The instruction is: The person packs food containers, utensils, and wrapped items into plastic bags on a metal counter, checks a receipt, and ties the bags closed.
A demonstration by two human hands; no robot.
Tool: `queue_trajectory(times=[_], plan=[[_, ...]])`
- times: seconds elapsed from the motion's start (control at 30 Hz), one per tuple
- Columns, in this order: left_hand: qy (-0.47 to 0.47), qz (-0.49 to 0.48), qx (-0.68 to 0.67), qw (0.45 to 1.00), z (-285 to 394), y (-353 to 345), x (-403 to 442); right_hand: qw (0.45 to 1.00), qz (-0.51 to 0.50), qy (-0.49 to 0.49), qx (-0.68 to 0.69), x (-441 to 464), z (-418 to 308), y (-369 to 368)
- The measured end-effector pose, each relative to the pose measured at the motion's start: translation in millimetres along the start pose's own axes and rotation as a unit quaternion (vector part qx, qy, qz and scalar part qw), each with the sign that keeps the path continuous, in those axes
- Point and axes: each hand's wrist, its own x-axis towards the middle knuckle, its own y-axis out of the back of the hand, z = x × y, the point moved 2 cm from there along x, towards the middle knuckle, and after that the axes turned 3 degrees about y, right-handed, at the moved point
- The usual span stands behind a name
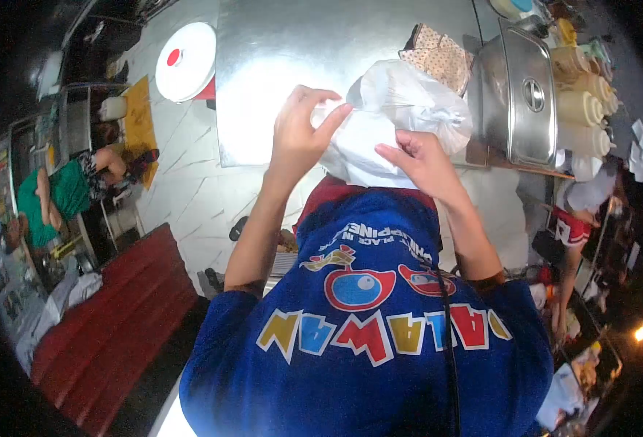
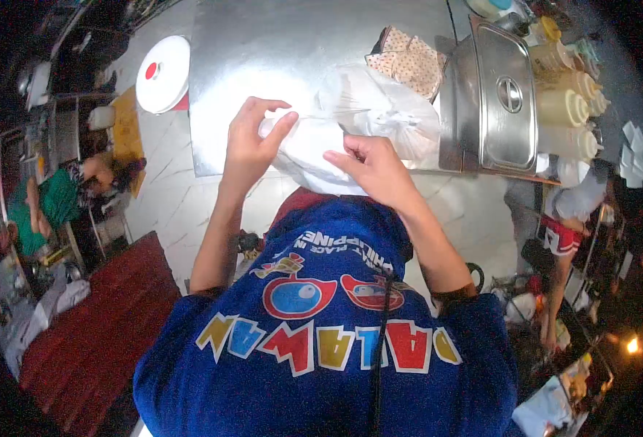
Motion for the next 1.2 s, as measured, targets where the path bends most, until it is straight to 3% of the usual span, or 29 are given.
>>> queue_trajectory(times=[0.03,0.13,0.27,0.33,0.4,0.53,0.6,0.7,0.8,0.83,0.93,1.0,1.1,1.17,1.2], plan=[[-0.097,0.093,0.054,0.989,-4,4,1,0.998,0.029,-0.002,-0.047,1,-1,-9],[-0.061,0.091,0.046,0.993,-8,22,-21,0.982,0.150,0.042,-0.105,7,-4,-44],[0.079,-0.115,-0.141,0.980,-9,18,-42,0.963,0.220,0.079,-0.136,3,-6,-83],[0.117,-0.150,-0.192,0.963,-20,16,-43,0.953,0.248,0.092,-0.147,1,-9,-95],[0.175,-0.181,-0.291,0.923,-38,12,-47,0.967,0.225,0.036,-0.111,-5,-5,-101],[0.125,-0.128,-0.291,0.940,-47,19,-43,0.969,0.238,-0.031,0.062,-14,1,-102],[0.089,-0.093,-0.275,0.953,-53,21,-50,0.956,0.285,0.014,0.075,-14,4,-96],[0.117,-0.119,-0.240,0.957,-59,25,-61,0.956,0.286,0.029,0.059,-19,5,-91],[0.032,-0.094,-0.161,0.982,-58,34,-56,0.947,0.312,0.044,0.069,-25,10,-78],[0.002,-0.081,-0.079,0.994,-46,41,-55,0.951,0.303,0.035,0.055,-28,11,-72],[-0.084,0.007,-0.044,0.995,3,57,-54,0.959,0.280,0.038,-0.019,-41,14,-56],[-0.219,-0.059,-0.040,0.973,47,53,-55,0.957,0.255,0.076,-0.115,-53,4,-44],[-0.338,-0.151,-0.009,0.929,89,9,-51,0.954,0.213,0.153,-0.145,-74,-2,-24],[-0.375,-0.163,0.088,0.908,74,-38,-42,0.950,0.181,0.162,-0.198,-94,-3,-6],[-0.349,-0.222,0.122,0.902,78,-51,-38,0.946,0.168,0.167,-0.223,-104,-2,4]])
